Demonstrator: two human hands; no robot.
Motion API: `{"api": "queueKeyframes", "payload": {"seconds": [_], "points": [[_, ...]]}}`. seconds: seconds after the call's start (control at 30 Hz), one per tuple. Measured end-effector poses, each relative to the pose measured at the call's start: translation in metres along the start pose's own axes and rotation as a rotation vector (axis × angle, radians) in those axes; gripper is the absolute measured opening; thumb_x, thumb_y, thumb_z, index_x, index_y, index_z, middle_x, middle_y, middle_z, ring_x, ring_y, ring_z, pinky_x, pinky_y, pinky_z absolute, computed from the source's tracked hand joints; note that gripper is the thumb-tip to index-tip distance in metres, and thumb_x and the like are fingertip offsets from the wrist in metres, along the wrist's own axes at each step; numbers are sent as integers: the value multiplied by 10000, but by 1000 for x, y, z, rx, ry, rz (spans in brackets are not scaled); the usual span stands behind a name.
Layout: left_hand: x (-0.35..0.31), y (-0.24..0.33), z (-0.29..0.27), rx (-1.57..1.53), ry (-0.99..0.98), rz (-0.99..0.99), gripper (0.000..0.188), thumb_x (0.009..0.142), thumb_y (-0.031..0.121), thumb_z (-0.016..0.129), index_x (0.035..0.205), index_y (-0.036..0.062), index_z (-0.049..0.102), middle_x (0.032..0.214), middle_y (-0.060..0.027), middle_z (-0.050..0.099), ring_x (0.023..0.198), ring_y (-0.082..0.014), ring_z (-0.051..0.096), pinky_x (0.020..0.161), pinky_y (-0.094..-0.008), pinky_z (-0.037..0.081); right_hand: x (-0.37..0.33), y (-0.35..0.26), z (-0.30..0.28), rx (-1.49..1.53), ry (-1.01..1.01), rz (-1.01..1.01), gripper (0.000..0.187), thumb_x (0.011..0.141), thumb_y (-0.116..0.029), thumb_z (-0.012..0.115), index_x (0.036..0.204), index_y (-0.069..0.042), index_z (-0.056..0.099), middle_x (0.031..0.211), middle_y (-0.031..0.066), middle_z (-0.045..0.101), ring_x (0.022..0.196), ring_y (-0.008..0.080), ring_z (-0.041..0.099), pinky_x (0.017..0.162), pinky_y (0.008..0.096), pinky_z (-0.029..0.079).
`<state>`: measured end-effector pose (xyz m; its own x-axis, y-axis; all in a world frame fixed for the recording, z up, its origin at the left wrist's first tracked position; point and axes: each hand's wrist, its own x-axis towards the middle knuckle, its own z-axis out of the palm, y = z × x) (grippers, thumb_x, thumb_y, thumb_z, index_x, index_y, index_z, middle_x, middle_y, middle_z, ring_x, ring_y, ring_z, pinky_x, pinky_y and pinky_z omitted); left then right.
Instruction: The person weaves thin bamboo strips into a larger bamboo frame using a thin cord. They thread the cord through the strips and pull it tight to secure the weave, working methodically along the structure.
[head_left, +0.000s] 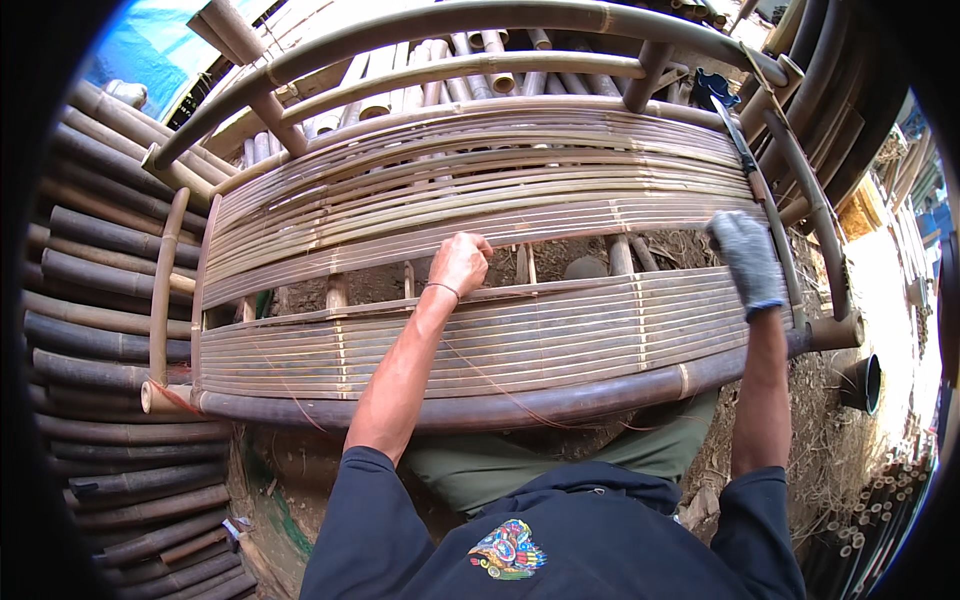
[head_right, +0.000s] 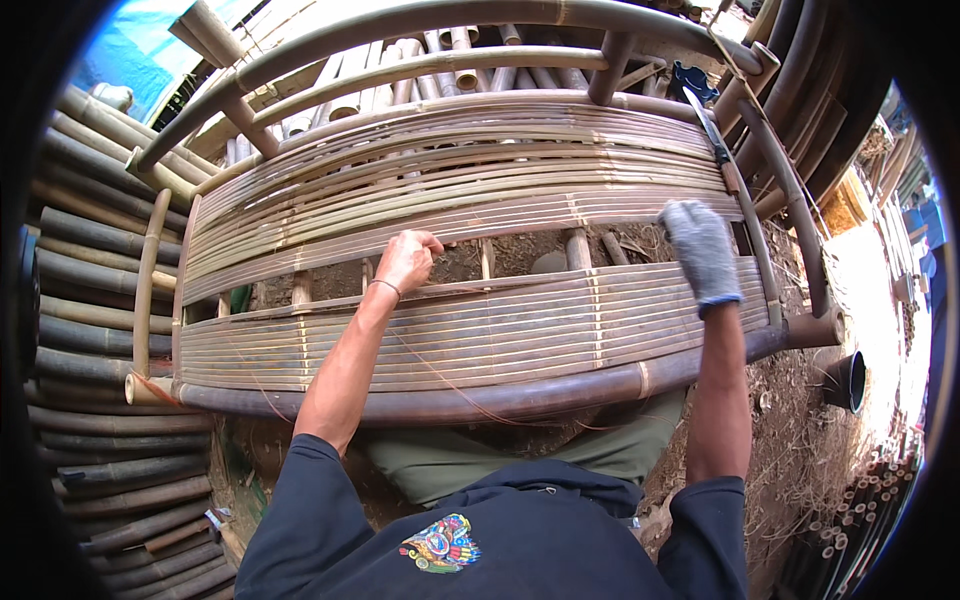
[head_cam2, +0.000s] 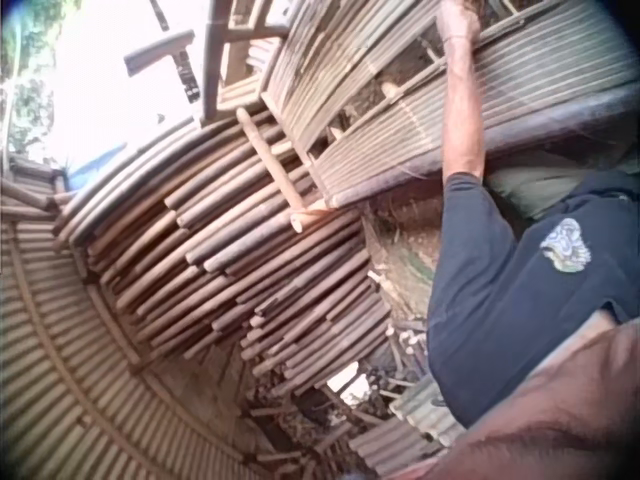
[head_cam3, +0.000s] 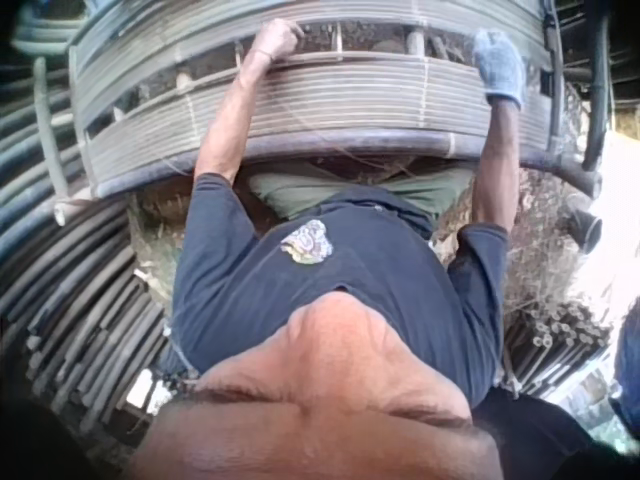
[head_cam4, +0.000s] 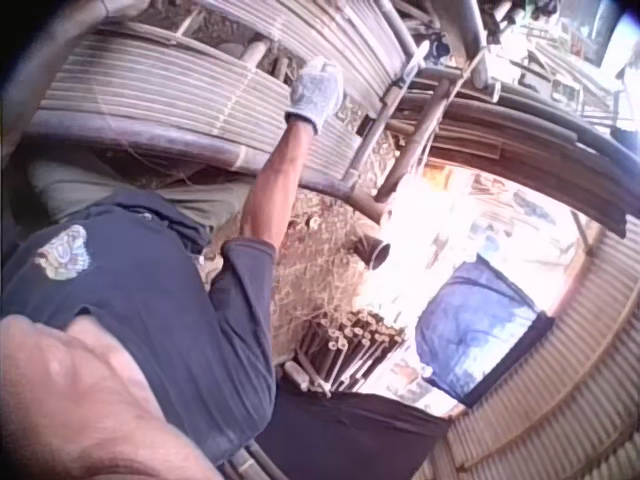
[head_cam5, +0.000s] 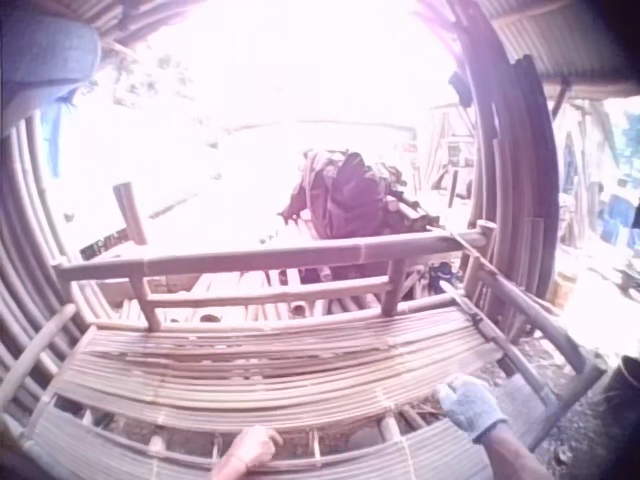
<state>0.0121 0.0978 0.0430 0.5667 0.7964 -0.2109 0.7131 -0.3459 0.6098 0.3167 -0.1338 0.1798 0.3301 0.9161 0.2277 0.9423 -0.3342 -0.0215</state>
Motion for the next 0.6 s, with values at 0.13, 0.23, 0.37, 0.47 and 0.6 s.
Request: {"api": "queueKeyframes", "payload": {"seconds": [0.13,0.23,0.37,0.47,0.6], "points": [[27,-38,35,354,-320,-5,286,792,1,552,913,128,777,880,-142,741,835,-276,721,739,-376,569,19,-64,116,-278,-100,-46,211,868,-201,565,804,-88,731,795,163,700,749,309,712,691,433,586],[51,-37,60,301,-556,307,301,799,9,558,1060,40,707,785,-153,716,711,-249,699,636,-390,541,39,-113,195,-16,-542,-208,213,839,-182,582,869,-69,760,876,144,734,795,294,717,702,405,577],[67,-19,75,-43,-633,171,350,802,118,615,1094,-75,633,877,-204,685,805,-250,624,732,-400,491,78,-129,271,565,-1050,-274,243,820,-203,602,885,-7,729,727,96,661,635,188,525,609,385,488],[60,-13,71,-38,-620,56,312,790,207,702,1007,-18,708,929,-216,712,849,-304,665,785,-402,518,80,-114,275,579,-1028,-517,282,846,-241,586,859,7,719,697,115,635,603,198,444,593,407,452],[35,-9,43,-243,-407,-47,164,828,174,749,881,19,744,751,-61,700,700,-131,610,689,-309,507,52,-104,205,359,-636,-291,346,871,-347,594,984,-36,695,967,214,684,895,345,663,842,456,514]]}}
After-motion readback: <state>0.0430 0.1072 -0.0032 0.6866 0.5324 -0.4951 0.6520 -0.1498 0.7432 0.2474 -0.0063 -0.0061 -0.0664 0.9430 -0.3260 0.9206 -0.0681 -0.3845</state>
